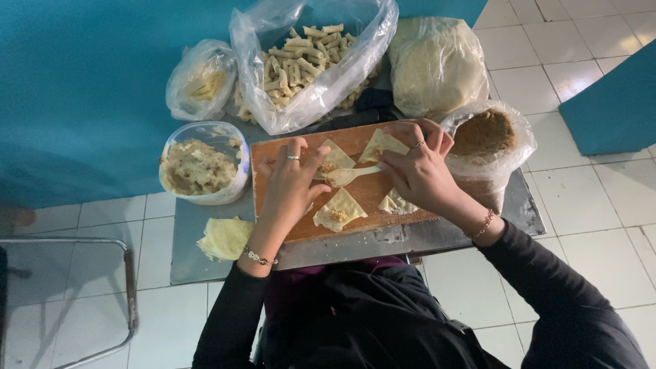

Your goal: The person spoons filling from a container onto triangular pastry wrappers arranged on a wooden board, then folds the wrappers over the filling. They then separate a stack of fresh wrappers and lay them out on the board to continue filling.

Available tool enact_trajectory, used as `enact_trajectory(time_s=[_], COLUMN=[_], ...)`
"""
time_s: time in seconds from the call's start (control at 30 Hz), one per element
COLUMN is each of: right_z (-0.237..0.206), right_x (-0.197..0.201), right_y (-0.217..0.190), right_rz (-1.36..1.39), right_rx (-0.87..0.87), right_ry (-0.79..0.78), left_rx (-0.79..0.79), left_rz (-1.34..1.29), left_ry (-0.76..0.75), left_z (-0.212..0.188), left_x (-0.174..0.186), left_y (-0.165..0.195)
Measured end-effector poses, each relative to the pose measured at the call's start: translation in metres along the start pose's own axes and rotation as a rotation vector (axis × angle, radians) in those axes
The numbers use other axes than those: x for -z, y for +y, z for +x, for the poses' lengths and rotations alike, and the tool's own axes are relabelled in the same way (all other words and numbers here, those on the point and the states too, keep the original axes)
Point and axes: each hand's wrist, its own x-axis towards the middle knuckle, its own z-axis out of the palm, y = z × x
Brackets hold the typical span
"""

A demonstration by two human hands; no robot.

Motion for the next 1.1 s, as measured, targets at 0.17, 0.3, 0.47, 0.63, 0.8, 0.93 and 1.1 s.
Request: enact_trajectory(time_s=[0.17, 0.3, 0.47, 0.63, 0.8, 0.93, 1.1], right_z=[-0.006, -0.009, -0.011, -0.008, -0.003, -0.001, -0.004], right_x=[0.001, -0.002, -0.011, -0.018, -0.019, -0.024, -0.032], right_y=[0.010, 0.009, 0.013, 0.018, 0.003, -0.028, -0.056], right_rz=[0.003, 0.009, 0.047, 0.114, 0.136, 0.124, 0.073], right_rx=[0.010, -0.019, -0.042, -0.122, -0.086, 0.063, 0.220], right_ry=[-0.021, -0.031, -0.025, -0.080, -0.064, -0.017, 0.080], left_rx=[-0.009, -0.028, -0.031, 0.002, 0.065, 0.063, 0.180], left_rz=[0.032, 0.060, -0.031, 0.034, -0.004, -0.007, -0.038], left_ry=[0.004, 0.020, 0.030, 0.065, 0.160, 0.248, 0.243], left_z=[0.001, 0.000, -0.002, -0.006, -0.027, -0.060, -0.088], left_x=[-0.008, -0.010, -0.012, -0.003, 0.026, 0.050, 0.056], left_y=[0.008, 0.007, 0.002, 0.002, -0.005, -0.009, -0.014])
